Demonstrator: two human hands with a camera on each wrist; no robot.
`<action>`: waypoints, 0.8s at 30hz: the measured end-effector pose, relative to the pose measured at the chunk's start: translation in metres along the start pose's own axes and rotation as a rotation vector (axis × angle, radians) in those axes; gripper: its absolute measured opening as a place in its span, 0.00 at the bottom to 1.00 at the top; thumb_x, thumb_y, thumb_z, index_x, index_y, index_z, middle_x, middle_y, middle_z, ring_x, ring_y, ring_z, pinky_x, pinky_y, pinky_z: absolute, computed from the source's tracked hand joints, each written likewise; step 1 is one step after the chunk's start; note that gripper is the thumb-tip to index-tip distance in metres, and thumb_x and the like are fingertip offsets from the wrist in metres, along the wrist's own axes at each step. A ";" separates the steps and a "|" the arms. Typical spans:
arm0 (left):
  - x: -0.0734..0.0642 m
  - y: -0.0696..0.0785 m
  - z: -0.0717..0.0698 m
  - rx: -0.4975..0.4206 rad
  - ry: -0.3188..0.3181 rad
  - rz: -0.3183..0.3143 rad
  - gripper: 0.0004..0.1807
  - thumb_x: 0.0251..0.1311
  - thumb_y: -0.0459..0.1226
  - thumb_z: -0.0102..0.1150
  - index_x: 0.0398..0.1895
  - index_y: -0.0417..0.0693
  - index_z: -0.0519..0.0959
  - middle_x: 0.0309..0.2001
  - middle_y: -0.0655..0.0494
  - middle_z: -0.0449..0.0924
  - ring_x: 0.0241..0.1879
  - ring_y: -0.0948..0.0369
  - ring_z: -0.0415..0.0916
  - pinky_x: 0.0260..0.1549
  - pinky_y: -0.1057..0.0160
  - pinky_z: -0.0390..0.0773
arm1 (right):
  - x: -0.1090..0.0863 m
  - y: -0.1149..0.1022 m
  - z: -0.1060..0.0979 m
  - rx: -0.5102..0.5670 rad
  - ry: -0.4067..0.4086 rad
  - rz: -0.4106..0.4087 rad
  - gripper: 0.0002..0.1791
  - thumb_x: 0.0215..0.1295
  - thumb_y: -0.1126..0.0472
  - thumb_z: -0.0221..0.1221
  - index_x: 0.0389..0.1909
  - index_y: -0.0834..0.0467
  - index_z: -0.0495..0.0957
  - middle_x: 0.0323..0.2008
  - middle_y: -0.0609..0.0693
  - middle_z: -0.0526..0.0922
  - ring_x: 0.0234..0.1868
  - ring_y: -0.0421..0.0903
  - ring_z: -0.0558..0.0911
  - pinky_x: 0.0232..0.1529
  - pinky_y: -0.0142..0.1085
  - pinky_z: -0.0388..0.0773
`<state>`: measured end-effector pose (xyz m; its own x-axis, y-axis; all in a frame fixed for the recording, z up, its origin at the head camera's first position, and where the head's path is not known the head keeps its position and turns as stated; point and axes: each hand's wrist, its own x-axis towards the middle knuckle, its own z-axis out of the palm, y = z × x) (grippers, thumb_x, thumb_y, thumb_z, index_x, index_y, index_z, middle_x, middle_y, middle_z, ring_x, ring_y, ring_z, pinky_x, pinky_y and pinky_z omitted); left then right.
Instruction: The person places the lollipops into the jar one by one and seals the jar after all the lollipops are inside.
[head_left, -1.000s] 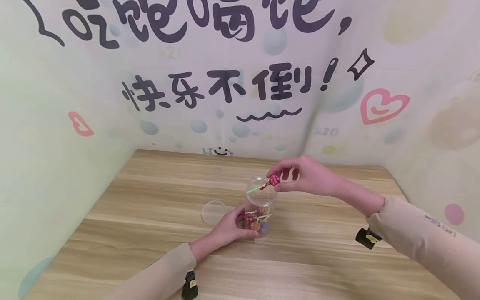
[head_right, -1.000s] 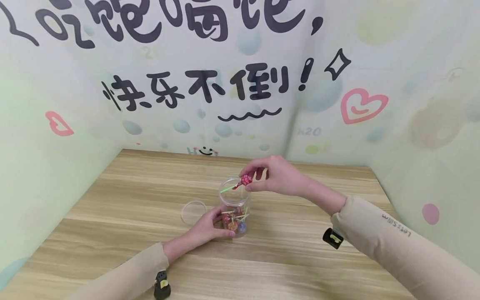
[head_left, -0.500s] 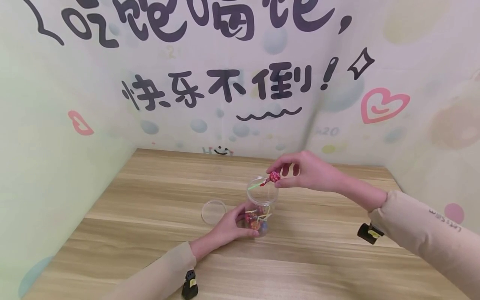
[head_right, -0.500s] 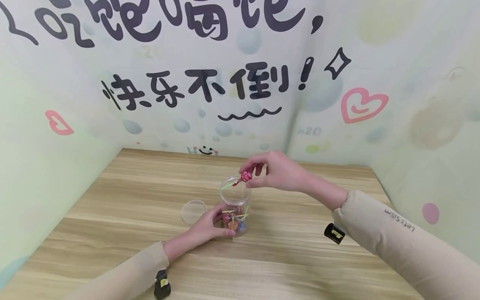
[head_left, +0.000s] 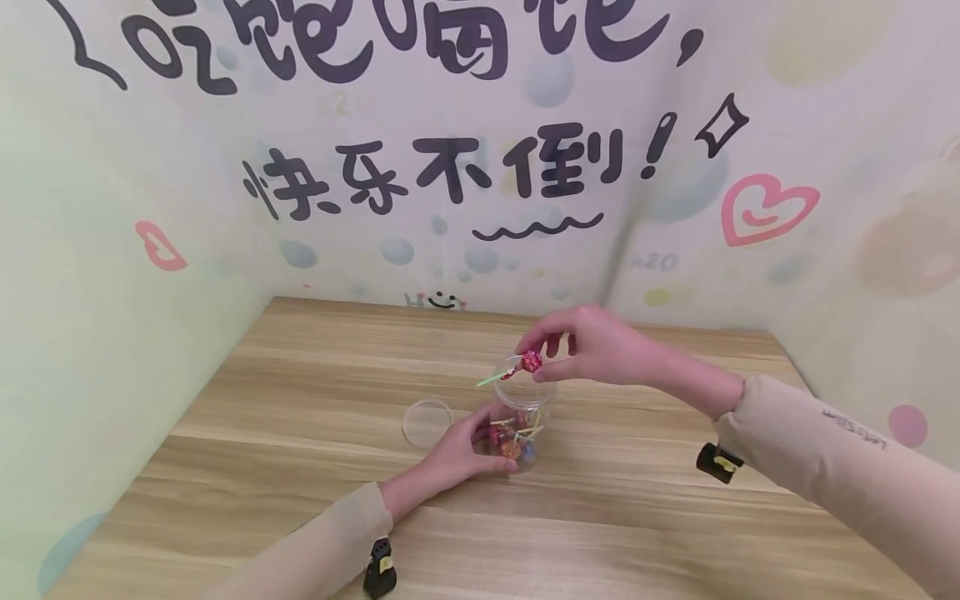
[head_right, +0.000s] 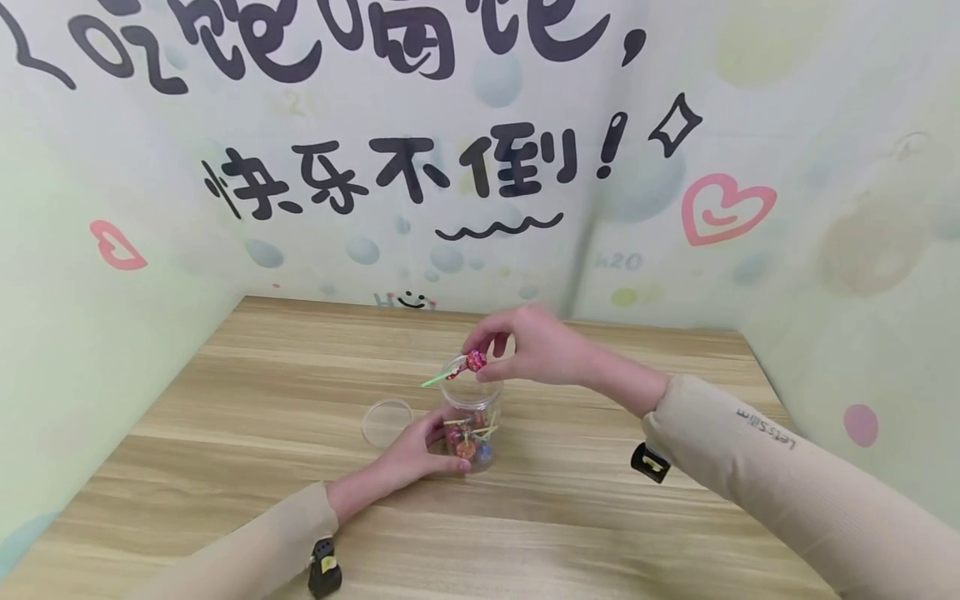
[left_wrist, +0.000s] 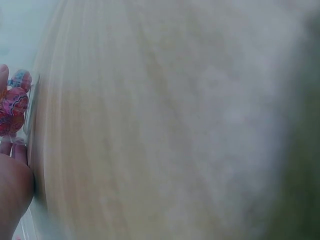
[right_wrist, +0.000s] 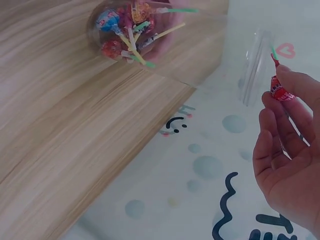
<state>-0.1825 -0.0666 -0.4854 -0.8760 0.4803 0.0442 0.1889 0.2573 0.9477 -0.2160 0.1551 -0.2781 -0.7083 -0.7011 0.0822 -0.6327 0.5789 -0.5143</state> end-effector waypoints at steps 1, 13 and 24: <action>0.000 0.000 0.000 0.000 0.000 -0.004 0.45 0.51 0.39 0.75 0.72 0.53 0.63 0.67 0.49 0.72 0.66 0.52 0.73 0.68 0.53 0.71 | 0.001 -0.001 0.001 -0.007 -0.008 -0.005 0.15 0.55 0.58 0.72 0.44 0.47 0.86 0.38 0.37 0.87 0.37 0.39 0.80 0.31 0.31 0.77; -0.001 0.001 -0.001 -0.008 -0.005 -0.014 0.45 0.51 0.39 0.75 0.73 0.51 0.63 0.68 0.49 0.72 0.66 0.51 0.72 0.68 0.50 0.71 | 0.006 0.000 0.011 -0.062 -0.069 -0.061 0.13 0.53 0.60 0.73 0.41 0.46 0.86 0.34 0.35 0.86 0.33 0.42 0.79 0.35 0.30 0.76; -0.001 0.000 -0.001 0.000 -0.006 -0.020 0.46 0.51 0.41 0.76 0.73 0.54 0.62 0.68 0.51 0.72 0.66 0.52 0.72 0.68 0.51 0.71 | 0.007 -0.005 0.011 -0.102 -0.095 -0.067 0.13 0.52 0.56 0.74 0.39 0.47 0.86 0.32 0.35 0.86 0.34 0.44 0.78 0.35 0.29 0.73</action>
<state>-0.1824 -0.0677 -0.4853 -0.8767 0.4804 0.0236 0.1719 0.2671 0.9482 -0.2149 0.1426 -0.2847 -0.6340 -0.7727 0.0299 -0.7094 0.5658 -0.4203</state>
